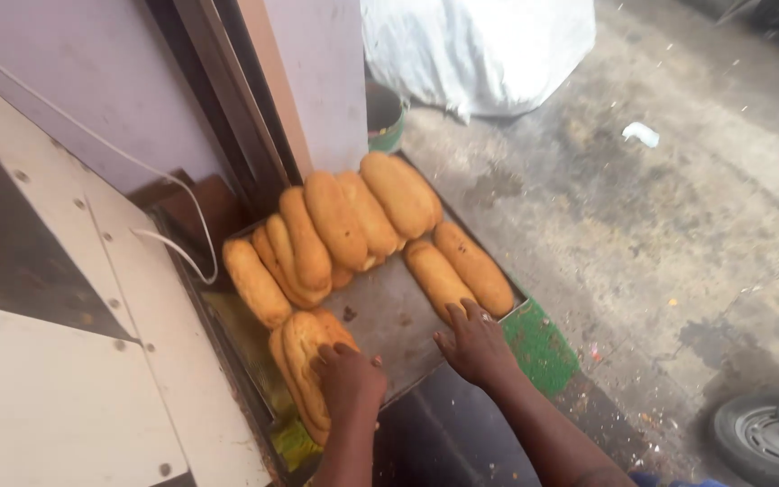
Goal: Slicing bread loaves using a mechanical slicer and arranging the slices on a tray.
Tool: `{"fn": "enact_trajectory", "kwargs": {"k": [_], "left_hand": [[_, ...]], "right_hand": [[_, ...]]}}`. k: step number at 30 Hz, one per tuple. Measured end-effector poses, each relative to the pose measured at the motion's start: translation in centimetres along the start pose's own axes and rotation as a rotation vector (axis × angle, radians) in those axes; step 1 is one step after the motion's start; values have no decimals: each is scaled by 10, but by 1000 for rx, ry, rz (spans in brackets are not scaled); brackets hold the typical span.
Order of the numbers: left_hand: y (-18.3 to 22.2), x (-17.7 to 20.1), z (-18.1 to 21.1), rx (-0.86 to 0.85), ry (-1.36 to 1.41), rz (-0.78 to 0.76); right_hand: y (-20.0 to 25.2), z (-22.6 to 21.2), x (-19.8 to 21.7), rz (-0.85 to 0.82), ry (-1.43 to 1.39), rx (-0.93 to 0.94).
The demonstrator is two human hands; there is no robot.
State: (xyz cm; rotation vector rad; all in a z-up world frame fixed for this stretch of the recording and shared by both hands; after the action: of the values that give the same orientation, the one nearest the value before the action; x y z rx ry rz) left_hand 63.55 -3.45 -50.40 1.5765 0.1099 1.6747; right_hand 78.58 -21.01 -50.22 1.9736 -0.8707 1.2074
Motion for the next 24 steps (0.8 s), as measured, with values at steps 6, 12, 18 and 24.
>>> {"fn": "enact_trajectory", "kwargs": {"k": [6,12,18,24], "left_hand": [[36,64,2,79,-261,50],[5,33,-19,18,-179,138],[14,51,-13,65,-239,-57],[13,107,51,-48,123,-65]], "right_hand": [[-24,-21,6,337,358,51],[-53,13,-24,117,194,-174],[-49,16,-40,-188,-126,-493],[-15,-38,70,119,-264,-200]]}}
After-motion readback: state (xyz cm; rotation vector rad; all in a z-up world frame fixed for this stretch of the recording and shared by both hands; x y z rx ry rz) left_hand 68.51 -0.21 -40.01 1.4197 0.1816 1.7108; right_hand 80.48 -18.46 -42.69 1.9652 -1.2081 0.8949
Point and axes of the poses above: each hand's wrist, its own y-axis away from the middle knuckle, its own x-axis out of the back of the hand, z = x × y, the point moved 9 cm from there along -y, towards the middle knuckle, and after that the axes turned 1 degree about -x, right-handed, at the moved point
